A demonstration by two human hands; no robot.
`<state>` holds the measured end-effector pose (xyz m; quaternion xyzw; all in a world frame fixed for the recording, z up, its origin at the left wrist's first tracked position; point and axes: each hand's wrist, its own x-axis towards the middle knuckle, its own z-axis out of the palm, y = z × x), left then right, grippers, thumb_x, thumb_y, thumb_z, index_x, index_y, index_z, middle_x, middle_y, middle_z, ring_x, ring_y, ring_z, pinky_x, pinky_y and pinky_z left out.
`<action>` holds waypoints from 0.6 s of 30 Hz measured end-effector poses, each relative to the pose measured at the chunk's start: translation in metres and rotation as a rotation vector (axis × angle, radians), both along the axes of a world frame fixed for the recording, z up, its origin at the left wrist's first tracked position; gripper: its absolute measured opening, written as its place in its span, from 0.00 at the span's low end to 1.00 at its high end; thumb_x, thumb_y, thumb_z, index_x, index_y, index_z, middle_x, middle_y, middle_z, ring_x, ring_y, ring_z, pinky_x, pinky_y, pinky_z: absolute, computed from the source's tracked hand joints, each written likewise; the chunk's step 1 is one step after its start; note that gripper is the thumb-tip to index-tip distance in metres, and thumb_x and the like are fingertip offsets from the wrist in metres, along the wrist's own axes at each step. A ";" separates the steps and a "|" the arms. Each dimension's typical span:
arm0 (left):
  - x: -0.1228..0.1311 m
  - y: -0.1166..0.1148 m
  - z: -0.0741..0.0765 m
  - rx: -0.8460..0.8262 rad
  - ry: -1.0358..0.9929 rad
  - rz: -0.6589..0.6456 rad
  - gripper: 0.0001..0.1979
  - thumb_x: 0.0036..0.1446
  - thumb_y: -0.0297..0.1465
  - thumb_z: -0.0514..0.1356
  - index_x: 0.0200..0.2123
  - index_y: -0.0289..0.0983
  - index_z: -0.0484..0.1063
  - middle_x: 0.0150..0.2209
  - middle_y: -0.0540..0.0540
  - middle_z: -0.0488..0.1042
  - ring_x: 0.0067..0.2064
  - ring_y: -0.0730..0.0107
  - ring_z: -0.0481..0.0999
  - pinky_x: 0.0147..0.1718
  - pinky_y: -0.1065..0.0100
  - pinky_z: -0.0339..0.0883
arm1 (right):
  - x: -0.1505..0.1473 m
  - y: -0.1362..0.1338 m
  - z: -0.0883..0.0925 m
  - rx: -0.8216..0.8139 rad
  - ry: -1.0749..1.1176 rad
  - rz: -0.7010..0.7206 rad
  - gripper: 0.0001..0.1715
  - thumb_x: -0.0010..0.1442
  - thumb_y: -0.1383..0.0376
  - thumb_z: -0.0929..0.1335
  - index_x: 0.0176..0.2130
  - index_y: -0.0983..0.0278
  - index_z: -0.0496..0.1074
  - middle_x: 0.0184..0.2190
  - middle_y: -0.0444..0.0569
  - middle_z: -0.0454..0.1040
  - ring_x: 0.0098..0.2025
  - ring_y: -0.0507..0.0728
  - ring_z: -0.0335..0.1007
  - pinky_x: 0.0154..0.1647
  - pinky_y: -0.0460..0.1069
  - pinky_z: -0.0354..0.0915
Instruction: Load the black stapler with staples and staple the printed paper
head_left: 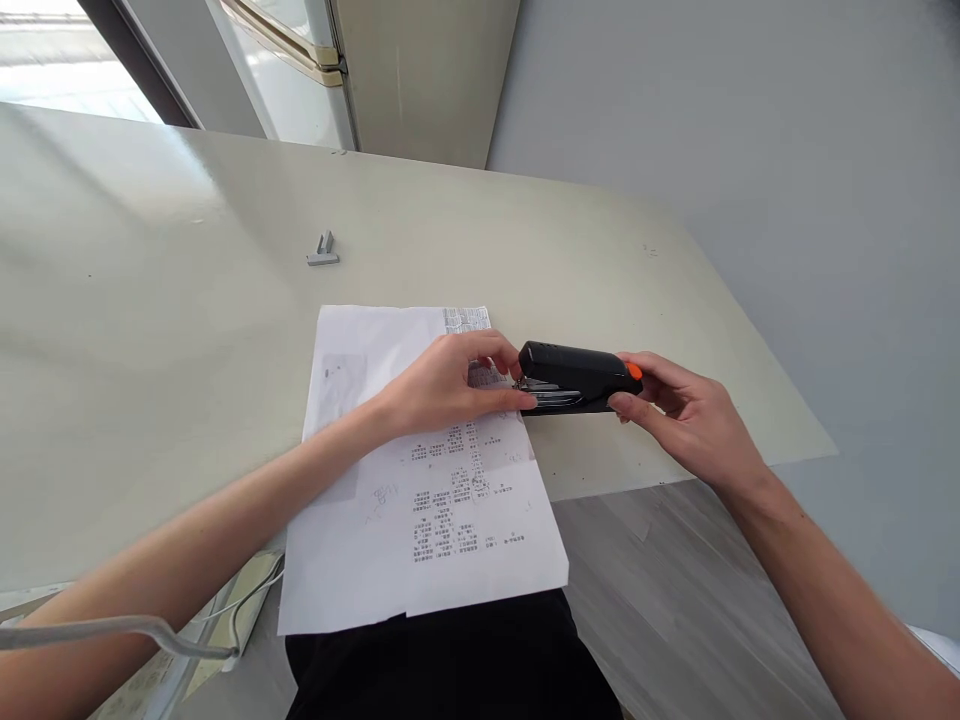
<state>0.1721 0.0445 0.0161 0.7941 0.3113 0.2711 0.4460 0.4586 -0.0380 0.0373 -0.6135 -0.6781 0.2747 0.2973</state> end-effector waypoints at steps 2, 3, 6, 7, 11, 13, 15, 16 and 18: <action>-0.001 0.000 -0.003 -0.002 0.030 -0.015 0.11 0.62 0.41 0.68 0.39 0.40 0.76 0.42 0.47 0.79 0.39 0.66 0.76 0.33 0.64 0.69 | 0.000 0.001 0.000 0.004 -0.002 0.012 0.18 0.67 0.50 0.72 0.54 0.50 0.79 0.47 0.47 0.79 0.33 0.57 0.71 0.42 0.57 0.76; -0.001 0.000 -0.005 0.004 0.047 -0.017 0.12 0.61 0.42 0.68 0.41 0.41 0.76 0.43 0.46 0.80 0.41 0.64 0.77 0.34 0.64 0.70 | 0.001 0.001 0.000 0.007 -0.002 0.017 0.18 0.67 0.51 0.72 0.54 0.50 0.79 0.48 0.47 0.79 0.34 0.57 0.71 0.43 0.57 0.75; -0.004 -0.004 -0.015 0.065 0.107 -0.016 0.23 0.60 0.46 0.70 0.53 0.41 0.74 0.52 0.42 0.79 0.52 0.56 0.77 0.45 0.58 0.74 | 0.009 0.000 0.003 0.029 -0.015 0.017 0.16 0.67 0.52 0.72 0.53 0.51 0.79 0.50 0.47 0.79 0.38 0.58 0.73 0.46 0.56 0.75; -0.006 -0.006 -0.019 0.102 0.124 -0.023 0.27 0.60 0.47 0.70 0.57 0.41 0.72 0.56 0.41 0.77 0.56 0.53 0.76 0.51 0.55 0.73 | 0.013 0.000 0.004 0.039 -0.024 0.006 0.16 0.67 0.53 0.72 0.52 0.51 0.79 0.49 0.47 0.79 0.38 0.58 0.73 0.46 0.57 0.74; -0.015 -0.010 -0.030 0.262 0.175 -0.072 0.29 0.64 0.45 0.68 0.63 0.41 0.69 0.64 0.40 0.73 0.67 0.49 0.67 0.66 0.48 0.61 | 0.036 -0.003 0.005 0.041 -0.046 -0.104 0.15 0.64 0.53 0.74 0.50 0.52 0.80 0.43 0.47 0.77 0.35 0.58 0.70 0.45 0.57 0.72; -0.019 -0.010 -0.030 0.306 0.181 -0.083 0.27 0.65 0.44 0.67 0.62 0.42 0.69 0.64 0.41 0.72 0.68 0.49 0.67 0.66 0.47 0.60 | 0.045 -0.007 0.003 0.009 -0.011 -0.166 0.17 0.64 0.52 0.74 0.50 0.52 0.80 0.36 0.46 0.75 0.33 0.58 0.68 0.42 0.57 0.70; -0.021 -0.011 -0.028 0.325 0.177 -0.078 0.25 0.66 0.43 0.66 0.62 0.42 0.70 0.63 0.42 0.73 0.67 0.51 0.68 0.66 0.49 0.61 | 0.047 -0.010 0.000 -0.033 0.066 -0.182 0.18 0.64 0.51 0.74 0.52 0.53 0.80 0.32 0.46 0.72 0.33 0.58 0.67 0.40 0.57 0.68; -0.021 -0.012 -0.026 0.328 0.174 -0.070 0.23 0.68 0.43 0.65 0.61 0.41 0.70 0.62 0.43 0.74 0.66 0.52 0.68 0.65 0.51 0.62 | 0.045 -0.011 -0.002 -0.053 0.114 -0.170 0.18 0.65 0.51 0.74 0.52 0.53 0.80 0.32 0.46 0.72 0.33 0.58 0.67 0.40 0.56 0.67; -0.019 -0.016 -0.020 0.318 0.163 -0.042 0.20 0.71 0.42 0.62 0.61 0.40 0.70 0.59 0.44 0.76 0.63 0.57 0.70 0.63 0.55 0.64 | 0.040 -0.015 -0.005 -0.096 0.236 -0.109 0.17 0.67 0.51 0.73 0.53 0.52 0.80 0.35 0.48 0.73 0.33 0.58 0.68 0.38 0.55 0.66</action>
